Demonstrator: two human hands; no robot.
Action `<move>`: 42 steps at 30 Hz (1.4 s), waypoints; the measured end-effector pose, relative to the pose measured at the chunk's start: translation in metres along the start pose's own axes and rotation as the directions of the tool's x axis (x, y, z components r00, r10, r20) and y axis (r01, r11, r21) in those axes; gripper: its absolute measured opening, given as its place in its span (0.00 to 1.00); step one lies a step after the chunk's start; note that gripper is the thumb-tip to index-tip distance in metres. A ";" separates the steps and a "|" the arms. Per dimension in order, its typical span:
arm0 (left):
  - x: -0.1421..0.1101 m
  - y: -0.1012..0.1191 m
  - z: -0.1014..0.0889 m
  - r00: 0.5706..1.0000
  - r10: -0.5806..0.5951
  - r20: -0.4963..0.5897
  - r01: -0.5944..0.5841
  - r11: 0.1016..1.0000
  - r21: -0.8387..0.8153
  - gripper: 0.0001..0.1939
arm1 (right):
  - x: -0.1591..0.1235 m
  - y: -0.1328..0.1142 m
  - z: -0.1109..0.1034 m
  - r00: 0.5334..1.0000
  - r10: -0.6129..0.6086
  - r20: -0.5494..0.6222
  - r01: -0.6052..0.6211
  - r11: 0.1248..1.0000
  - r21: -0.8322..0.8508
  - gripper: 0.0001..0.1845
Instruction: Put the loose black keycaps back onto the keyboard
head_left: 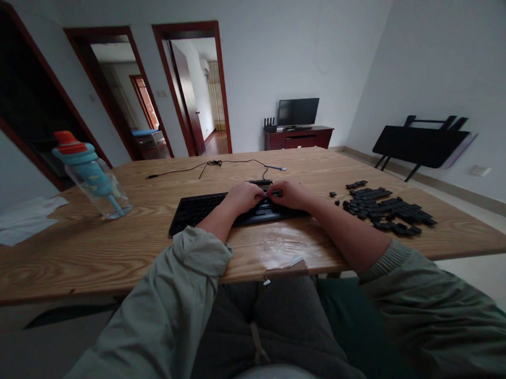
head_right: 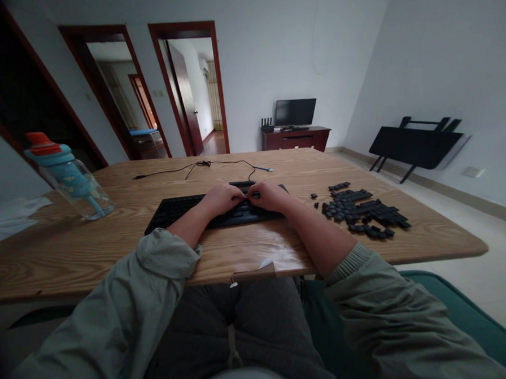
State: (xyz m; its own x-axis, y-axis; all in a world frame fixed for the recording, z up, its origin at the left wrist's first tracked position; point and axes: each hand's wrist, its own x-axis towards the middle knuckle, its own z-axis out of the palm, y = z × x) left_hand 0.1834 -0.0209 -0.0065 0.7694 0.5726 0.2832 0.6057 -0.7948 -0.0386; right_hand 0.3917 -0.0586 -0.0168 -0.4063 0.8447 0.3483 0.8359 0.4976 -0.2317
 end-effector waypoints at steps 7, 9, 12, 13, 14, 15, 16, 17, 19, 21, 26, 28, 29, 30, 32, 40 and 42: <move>0.000 0.003 -0.002 1.000 0.012 0.012 -0.012 1.000 -0.001 0.17 | 0.000 -0.003 -0.002 1.000 0.004 0.024 -0.004 1.000 -0.025 0.13; 0.001 0.004 -0.002 1.000 0.016 0.018 -0.016 1.000 0.007 0.17 | 0.000 -0.004 -0.003 0.999 -0.011 0.038 0.012 1.000 -0.020 0.13; 0.002 0.005 -0.002 0.999 0.033 0.027 -0.033 0.999 0.026 0.17 | 0.002 -0.004 -0.004 0.997 -0.049 0.061 0.051 0.998 -0.021 0.14; 0.002 0.005 -0.001 0.999 0.035 0.026 -0.036 0.999 0.032 0.17 | 0.002 -0.004 -0.004 0.996 -0.056 0.064 0.058 0.998 -0.030 0.14; 0.002 0.005 -0.001 0.999 0.035 0.023 -0.036 0.999 0.036 0.17 | 0.002 -0.004 -0.004 0.996 -0.061 0.066 0.064 0.997 -0.042 0.14; 0.002 0.005 -0.001 0.999 0.032 0.022 -0.033 0.999 0.035 0.17 | 0.002 -0.004 -0.004 0.995 -0.068 0.067 0.071 0.996 -0.054 0.14; 0.002 0.005 -0.001 0.999 0.030 0.024 -0.031 0.999 0.030 0.17 | 0.002 -0.004 -0.004 0.995 -0.075 0.066 0.079 0.995 -0.062 0.14; 0.001 0.006 -0.002 0.999 0.028 0.027 -0.029 0.999 0.023 0.17 | 0.001 -0.003 -0.004 0.995 -0.083 0.063 0.087 0.994 -0.063 0.14; 0.001 0.007 -0.003 0.999 0.020 0.044 -0.021 1.000 0.012 0.18 | 0.001 -0.003 -0.003 0.994 -0.097 0.057 0.100 0.994 -0.051 0.15; 0.001 0.010 -0.006 0.998 -0.008 0.056 0.008 1.000 0.006 0.17 | 0.000 -0.003 -0.002 0.995 -0.089 0.045 0.090 0.995 -0.034 0.15; 0.002 0.022 -0.014 0.991 -0.112 0.069 0.115 0.992 -0.042 0.15 | 0.001 -0.005 -0.001 0.999 -0.002 0.033 0.001 1.000 0.005 0.11; 0.001 0.027 -0.017 0.988 -0.124 0.088 0.125 0.992 -0.012 0.15 | 0.001 -0.007 -0.002 0.999 0.026 0.047 -0.026 1.000 0.008 0.11; 0.000 0.028 -0.018 0.987 -0.125 0.098 0.125 0.992 0.009 0.16 | 0.001 -0.008 -0.002 0.998 0.031 0.053 -0.031 0.999 0.006 0.11; -0.001 0.030 -0.020 0.987 -0.121 0.106 0.120 0.993 0.025 0.16 | 0.000 -0.008 -0.003 0.998 0.034 0.059 -0.034 0.999 0.002 0.12; -0.004 0.033 -0.022 0.987 -0.113 0.111 0.110 0.993 0.033 0.17 | 0.000 -0.010 -0.005 0.997 0.034 0.072 -0.034 0.999 -0.003 0.12; -0.004 0.041 -0.018 0.985 -0.137 0.109 0.138 0.990 -0.008 0.16 | -0.002 -0.016 -0.003 0.997 0.025 0.068 -0.020 0.998 -0.062 0.14; -0.005 0.041 -0.015 0.984 -0.148 0.102 0.149 0.989 -0.004 0.17 | -0.004 -0.016 -0.001 0.999 0.003 0.041 0.001 0.996 -0.090 0.15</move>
State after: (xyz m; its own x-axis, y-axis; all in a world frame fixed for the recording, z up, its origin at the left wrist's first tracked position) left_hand 0.2016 -0.0593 0.0047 0.6881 0.7012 0.1867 0.7127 -0.7014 0.0074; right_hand 0.3801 -0.0703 -0.0135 -0.4188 0.8534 0.3105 0.8652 0.4788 -0.1491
